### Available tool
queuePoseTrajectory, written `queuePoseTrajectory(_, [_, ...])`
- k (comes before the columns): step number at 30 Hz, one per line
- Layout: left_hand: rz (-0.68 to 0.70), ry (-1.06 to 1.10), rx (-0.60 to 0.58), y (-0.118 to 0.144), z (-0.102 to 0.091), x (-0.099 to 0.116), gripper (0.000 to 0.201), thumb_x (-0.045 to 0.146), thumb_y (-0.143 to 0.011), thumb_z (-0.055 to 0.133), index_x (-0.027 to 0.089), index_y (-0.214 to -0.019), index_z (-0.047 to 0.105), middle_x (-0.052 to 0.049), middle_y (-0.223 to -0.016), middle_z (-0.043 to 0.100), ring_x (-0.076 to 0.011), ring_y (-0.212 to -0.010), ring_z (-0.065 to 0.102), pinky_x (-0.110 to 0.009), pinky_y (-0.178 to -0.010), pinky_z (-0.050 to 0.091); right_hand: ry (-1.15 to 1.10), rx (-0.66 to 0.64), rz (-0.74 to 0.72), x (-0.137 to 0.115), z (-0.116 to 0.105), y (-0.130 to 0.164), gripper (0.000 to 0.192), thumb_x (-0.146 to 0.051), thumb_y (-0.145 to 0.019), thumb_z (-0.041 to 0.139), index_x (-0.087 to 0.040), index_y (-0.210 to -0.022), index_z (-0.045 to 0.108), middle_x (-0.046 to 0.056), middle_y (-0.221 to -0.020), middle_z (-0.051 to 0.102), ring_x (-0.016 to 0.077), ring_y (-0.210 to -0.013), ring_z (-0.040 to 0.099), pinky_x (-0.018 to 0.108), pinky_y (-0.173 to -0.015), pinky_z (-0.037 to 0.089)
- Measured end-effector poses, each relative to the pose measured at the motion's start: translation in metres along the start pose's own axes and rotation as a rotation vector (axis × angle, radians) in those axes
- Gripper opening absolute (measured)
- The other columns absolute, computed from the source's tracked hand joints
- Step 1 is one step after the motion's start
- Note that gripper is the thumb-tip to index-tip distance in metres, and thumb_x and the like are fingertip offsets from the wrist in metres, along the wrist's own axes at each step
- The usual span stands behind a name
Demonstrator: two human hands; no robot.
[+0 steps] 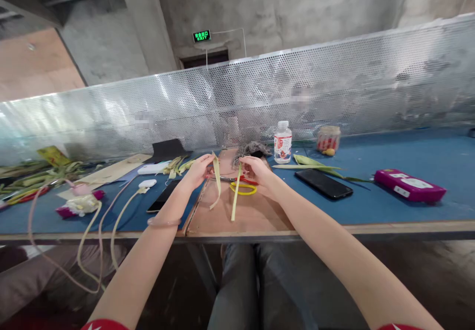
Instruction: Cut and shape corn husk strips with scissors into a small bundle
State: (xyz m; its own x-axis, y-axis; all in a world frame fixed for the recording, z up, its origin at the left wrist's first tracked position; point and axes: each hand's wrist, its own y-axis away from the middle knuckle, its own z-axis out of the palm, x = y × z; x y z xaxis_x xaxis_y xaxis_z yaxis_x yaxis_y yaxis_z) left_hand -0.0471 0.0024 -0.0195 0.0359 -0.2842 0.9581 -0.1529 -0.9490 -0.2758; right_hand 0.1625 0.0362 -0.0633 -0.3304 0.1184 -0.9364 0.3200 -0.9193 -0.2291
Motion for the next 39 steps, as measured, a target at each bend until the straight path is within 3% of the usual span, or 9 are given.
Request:
queuePoseTrajectory(4, [-0.033,0.051,-0.016,-0.002,-0.004,-0.001,0.029,0.044,-0.086,0.050,0.015,-0.088,0.058,-0.002,-0.066,0.061,-0.0082,-0.047,0.054,-0.019,-0.043,0.039,-0.023,0.048,-0.022,-0.003,-0.007,-0.001,0.023,-0.034,-0.091,0.052,-0.013,-0.095,0.058,0.000,-0.080,0.058,0.0074,-0.059,0.053,0.021,-0.052,0.046])
queuePoseTrajectory(9, [-0.171,-0.106,-0.357,0.003,-0.003,-0.002,0.046,0.050,-0.089,0.043,0.015,-0.115,0.057,-0.016,-0.100,0.069,-0.0162,-0.069,0.067,-0.028,-0.060,0.051,-0.040,0.042,0.001,-0.007,-0.012,0.000,0.025,-0.037,-0.091,0.050,-0.013,-0.096,0.058,0.001,-0.081,0.059,0.0077,-0.060,0.054,0.022,-0.053,0.047])
queuePoseTrajectory(11, [-0.181,-0.190,-0.409,0.005,-0.003,-0.004,0.043,0.045,-0.087,0.050,0.016,-0.118,0.056,-0.016,-0.106,0.068,-0.0160,-0.073,0.067,-0.028,-0.063,0.050,-0.037,0.042,0.008,-0.007,-0.012,-0.001,0.026,-0.037,-0.091,0.050,-0.013,-0.097,0.058,0.001,-0.082,0.059,0.0079,-0.060,0.054,0.022,-0.053,0.047])
queuePoseTrajectory(17, [-0.192,-0.356,-0.477,0.004,-0.004,-0.011,0.035,0.032,-0.072,0.069,0.013,-0.102,0.066,-0.010,-0.092,0.070,-0.0125,-0.064,0.061,-0.025,-0.058,0.046,0.025,0.033,0.025,-0.004,-0.011,-0.004,0.025,-0.036,-0.091,0.051,-0.013,-0.096,0.058,0.001,-0.081,0.059,0.0078,-0.060,0.054,0.022,-0.053,0.047])
queuePoseTrajectory(24, [-0.214,-0.465,-0.514,0.003,-0.006,-0.015,0.031,0.032,-0.071,0.068,0.012,-0.094,0.067,-0.003,-0.072,0.066,-0.0119,-0.060,0.056,-0.026,-0.059,0.044,0.145,0.030,-0.021,-0.002,-0.005,0.002,0.019,-0.031,-0.090,0.053,-0.012,-0.088,0.057,-0.003,-0.070,0.054,0.0045,-0.050,0.047,0.017,-0.045,0.041])
queuePoseTrajectory(29, [-0.271,-0.480,-0.530,0.003,-0.005,-0.016,0.029,0.038,-0.071,0.067,0.013,-0.085,0.067,-0.006,-0.081,0.067,-0.0147,-0.068,0.059,-0.026,-0.061,0.045,0.239,0.050,-0.053,-0.005,-0.001,0.007,0.017,-0.028,-0.090,0.055,-0.012,-0.084,0.056,-0.006,-0.064,0.050,0.0030,-0.045,0.042,0.015,-0.041,0.036])
queuePoseTrajectory(33, [-0.317,-0.441,-0.521,0.005,-0.005,-0.015,0.038,0.049,-0.077,0.057,0.013,-0.085,0.065,-0.008,-0.080,0.067,-0.0163,-0.070,0.061,-0.027,-0.061,0.044,0.316,0.073,-0.090,-0.003,0.000,0.006,0.016,-0.027,-0.089,0.055,-0.012,-0.085,0.057,-0.007,-0.062,0.049,0.0023,-0.043,0.039,0.015,-0.039,0.034])
queuePoseTrajectory(39, [-0.345,-0.385,-0.537,0.008,-0.007,-0.013,0.036,0.045,-0.073,0.065,0.012,-0.088,0.066,-0.009,-0.089,0.067,-0.0149,-0.074,0.060,-0.028,-0.069,0.046,0.370,0.158,-0.165,-0.001,-0.001,0.002,0.015,-0.027,-0.089,0.055,-0.012,-0.091,0.057,-0.004,-0.070,0.054,0.0043,-0.050,0.047,0.017,-0.044,0.040])
